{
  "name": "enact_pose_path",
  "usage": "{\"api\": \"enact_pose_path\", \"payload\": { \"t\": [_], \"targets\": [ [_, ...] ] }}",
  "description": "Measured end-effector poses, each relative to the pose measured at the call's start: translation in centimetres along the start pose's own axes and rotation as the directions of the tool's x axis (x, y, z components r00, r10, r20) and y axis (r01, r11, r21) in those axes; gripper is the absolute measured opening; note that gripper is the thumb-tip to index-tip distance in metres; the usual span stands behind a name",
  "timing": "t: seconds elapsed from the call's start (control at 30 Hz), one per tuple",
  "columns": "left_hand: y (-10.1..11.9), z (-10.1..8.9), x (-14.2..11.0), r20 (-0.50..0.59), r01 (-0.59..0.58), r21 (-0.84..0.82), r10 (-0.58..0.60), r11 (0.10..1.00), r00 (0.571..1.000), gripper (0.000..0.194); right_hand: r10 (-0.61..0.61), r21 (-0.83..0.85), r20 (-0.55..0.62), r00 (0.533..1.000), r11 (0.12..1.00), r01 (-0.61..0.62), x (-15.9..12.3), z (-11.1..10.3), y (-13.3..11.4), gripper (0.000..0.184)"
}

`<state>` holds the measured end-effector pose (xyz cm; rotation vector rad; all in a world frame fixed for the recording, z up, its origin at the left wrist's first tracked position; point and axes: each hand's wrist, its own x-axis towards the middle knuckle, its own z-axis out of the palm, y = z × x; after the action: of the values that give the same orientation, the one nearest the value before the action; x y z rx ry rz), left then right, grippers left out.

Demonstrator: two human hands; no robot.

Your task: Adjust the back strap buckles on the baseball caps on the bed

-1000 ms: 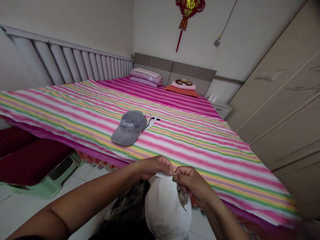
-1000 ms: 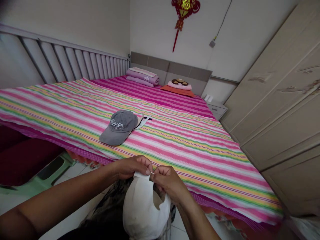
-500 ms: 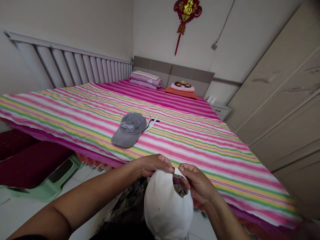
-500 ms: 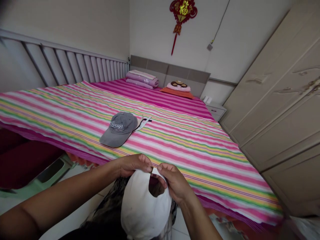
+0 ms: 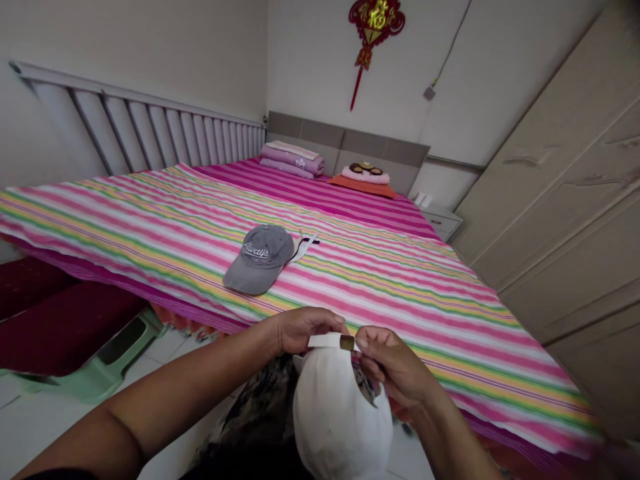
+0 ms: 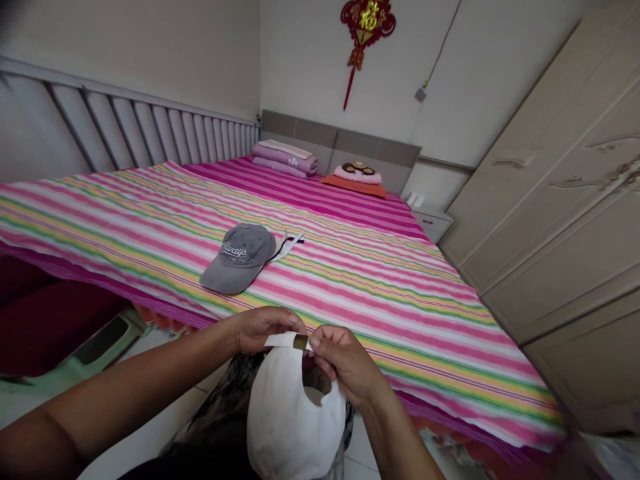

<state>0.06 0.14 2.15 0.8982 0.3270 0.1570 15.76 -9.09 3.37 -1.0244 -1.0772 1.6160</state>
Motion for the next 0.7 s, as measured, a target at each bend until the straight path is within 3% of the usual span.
{"api": "enact_pose_path", "payload": {
  "t": [0.13, 0.23, 0.4, 0.7],
  "targets": [
    [-0.5, -0.7, -0.2, 0.179, -0.05, -0.101, 0.068, 0.994, 0.981, 0.04, -0.012, 0.105, -0.017, 1.0, 0.994, 0.013, -0.2, 0.2, 0.0, 0.026],
    [-0.8, -0.5, -0.3, 0.222, -0.08, -0.163, 0.116, 0.983, 0.968, 0.042, -0.015, 0.173, -0.015, 1.0, 0.985, 0.017, -0.3, 0.4, 0.0, 0.026],
    [-1.1, -0.1, -0.3, 0.224, -0.077, -0.225, 0.129, 0.971, 0.966, 0.039, -0.029, 0.255, -0.011, 1.0, 0.967, 0.031, -0.2, 1.0, 0.0, 0.025],
    [-1.0, 0.8, -0.6, 0.073, -0.107, -0.179, 0.121, 0.978, 0.99, 0.027, -0.005, 0.347, 0.008, 1.0, 0.938, 0.002, 0.0, 2.2, -0.4, 0.031]
  ]
}}
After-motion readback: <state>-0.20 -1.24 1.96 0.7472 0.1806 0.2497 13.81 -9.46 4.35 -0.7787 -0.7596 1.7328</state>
